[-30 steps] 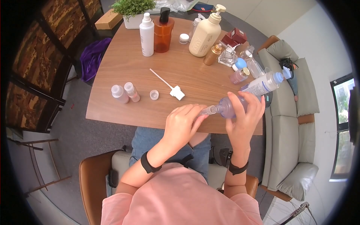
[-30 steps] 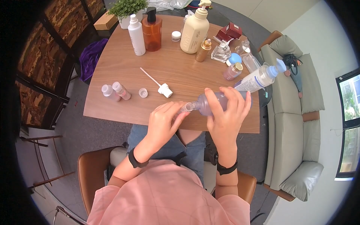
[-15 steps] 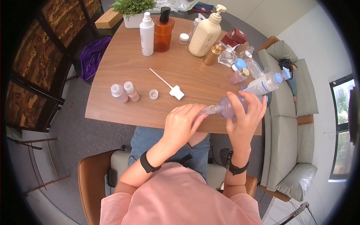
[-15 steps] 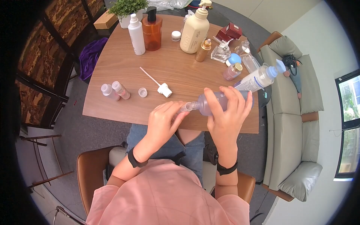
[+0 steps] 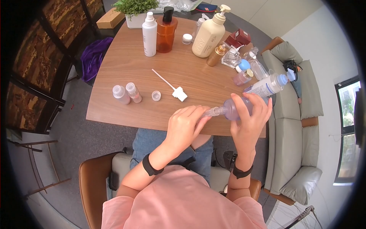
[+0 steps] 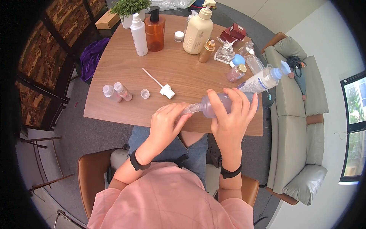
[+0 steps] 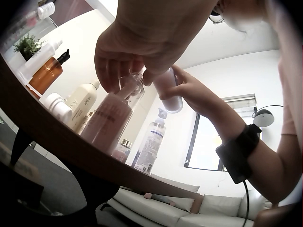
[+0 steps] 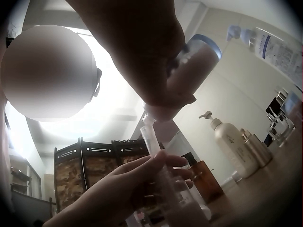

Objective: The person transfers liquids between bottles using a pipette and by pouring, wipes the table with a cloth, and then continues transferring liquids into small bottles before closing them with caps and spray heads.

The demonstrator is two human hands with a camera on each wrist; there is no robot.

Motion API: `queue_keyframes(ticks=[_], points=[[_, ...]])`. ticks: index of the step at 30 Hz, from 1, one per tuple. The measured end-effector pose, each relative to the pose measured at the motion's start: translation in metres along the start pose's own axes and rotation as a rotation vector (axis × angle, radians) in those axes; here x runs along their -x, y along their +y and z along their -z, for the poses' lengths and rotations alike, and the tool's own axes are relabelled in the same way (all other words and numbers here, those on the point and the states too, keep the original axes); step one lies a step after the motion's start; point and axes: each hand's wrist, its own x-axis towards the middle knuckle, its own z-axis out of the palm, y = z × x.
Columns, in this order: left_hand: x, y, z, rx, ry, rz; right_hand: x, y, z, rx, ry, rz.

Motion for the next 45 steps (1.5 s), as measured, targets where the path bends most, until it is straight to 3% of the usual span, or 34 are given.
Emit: queue_keyframes(ticks=[23, 35, 40, 45], points=[[0.002, -0.001, 0.0, -0.019, -0.038, 0.043, 0.0, -0.004, 0.005, 0.035, -0.008, -0.005], [0.002, -0.001, -0.001, -0.019, -0.019, 0.021, 0.004, -0.003, 0.0, -0.178, -0.034, -0.1], [0.002, -0.002, -0.003, -0.037, 0.003, -0.013, 0.02, 0.011, -0.026, -0.834, 0.003, -0.429], [0.002, -0.001, -0.004, -0.044, -0.034, 0.023, 0.044, 0.018, -0.05, -1.204, 0.057, -0.728]])
